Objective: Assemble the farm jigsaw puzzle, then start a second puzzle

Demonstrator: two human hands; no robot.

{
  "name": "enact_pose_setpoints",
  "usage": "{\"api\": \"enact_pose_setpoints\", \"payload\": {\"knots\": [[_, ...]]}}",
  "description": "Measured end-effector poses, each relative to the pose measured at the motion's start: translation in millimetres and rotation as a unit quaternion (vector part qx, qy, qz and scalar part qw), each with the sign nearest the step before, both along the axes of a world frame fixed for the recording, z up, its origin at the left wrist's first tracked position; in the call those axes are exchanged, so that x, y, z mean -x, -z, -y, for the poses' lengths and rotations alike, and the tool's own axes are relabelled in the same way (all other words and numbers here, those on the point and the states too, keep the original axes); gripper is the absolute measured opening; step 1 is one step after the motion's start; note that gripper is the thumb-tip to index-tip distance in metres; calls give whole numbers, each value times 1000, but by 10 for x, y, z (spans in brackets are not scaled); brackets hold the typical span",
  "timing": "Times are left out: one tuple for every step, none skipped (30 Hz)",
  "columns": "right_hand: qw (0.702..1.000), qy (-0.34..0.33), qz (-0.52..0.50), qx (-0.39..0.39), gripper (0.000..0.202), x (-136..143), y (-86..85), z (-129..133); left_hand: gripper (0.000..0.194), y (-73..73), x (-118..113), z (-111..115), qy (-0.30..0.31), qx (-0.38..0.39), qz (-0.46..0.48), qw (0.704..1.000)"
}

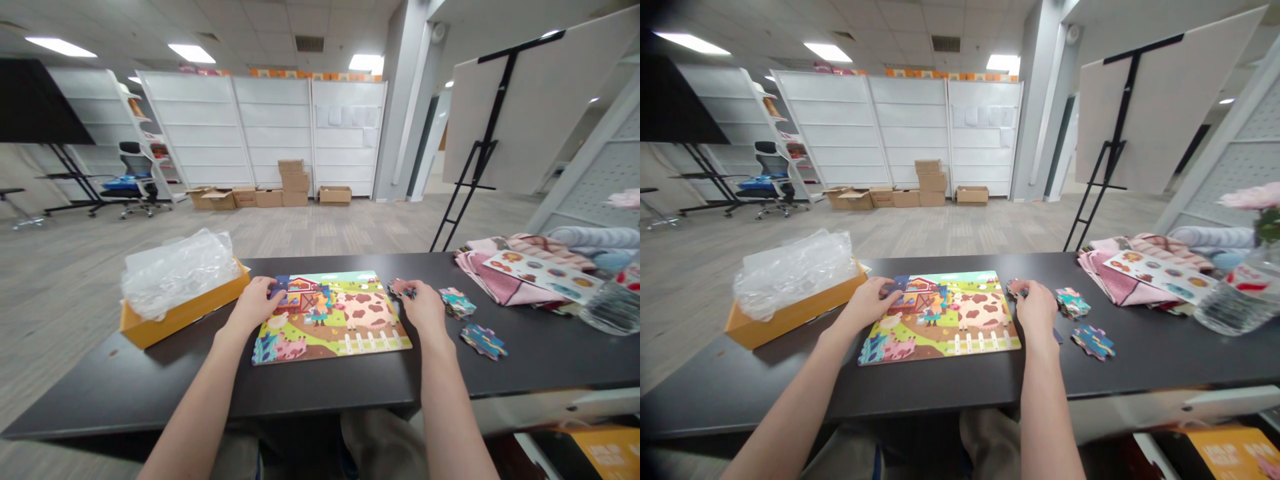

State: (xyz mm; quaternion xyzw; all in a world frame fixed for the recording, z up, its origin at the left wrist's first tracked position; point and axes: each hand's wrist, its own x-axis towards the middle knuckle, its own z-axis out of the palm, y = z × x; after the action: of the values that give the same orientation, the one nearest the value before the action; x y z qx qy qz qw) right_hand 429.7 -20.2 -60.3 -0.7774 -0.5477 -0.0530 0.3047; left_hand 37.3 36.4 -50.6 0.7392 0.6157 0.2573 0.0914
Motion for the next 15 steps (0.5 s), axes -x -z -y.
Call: {"api": "enact_pose_setpoints", "payload": {"knots": [[1000,1,-5,-11,22,2,-13,3,43,0,-1,3,1,-1,1,1000],[1000,-2,-11,-28,22,5,-28,4,43,0,-3,5,0,-3,0,1000],[999,-8,-19,-50,22,11,-43,5,43,-1,-5,7,-1,-6,-1,1000],[996,-20,-30,-76,21,22,-61,4,42,-5,-8,7,-4,-11,-2,1000],[993,-36,-46,-104,21,38,-82,2,41,-12,-10,5,-8,-17,-1,1000],[987,-56,-69,-132,22,63,-106,1,40,-23,-12,4,-11,-27,2,1000],[980,-80,-98,-154,23,97,-132,-1,39,-40,-14,4,-13,-41,9,999],[971,-106,-130,-170,26,139,-161,-1,38,-65,-17,8,-12,-59,21,998],[962,-132,-161,-177,28,190,-190,0,37,-97,-24,19,-10,-80,36,996],[953,-160,-188,-177,31,249,-219,3,36,-138,-36,39,-5,-99,54,994],[944,-189,-209,-174,32,314,-247,9,35,-186,-57,71,1,-113,74,991],[935,-215,-223,-171,32,387,-273,19,35,-238,-88,116,8,-116,95,989],[929,-240,-230,-165,32,468,-297,33,34,-291,-131,173,17,-108,115,987],[923,-261,-232,-159,32,556,-319,52,34,-341,-186,241,27,-87,139,986],[919,-281,-230,-153,31,653,-339,77,36,-384,-252,315,46,-55,168,983]]}}
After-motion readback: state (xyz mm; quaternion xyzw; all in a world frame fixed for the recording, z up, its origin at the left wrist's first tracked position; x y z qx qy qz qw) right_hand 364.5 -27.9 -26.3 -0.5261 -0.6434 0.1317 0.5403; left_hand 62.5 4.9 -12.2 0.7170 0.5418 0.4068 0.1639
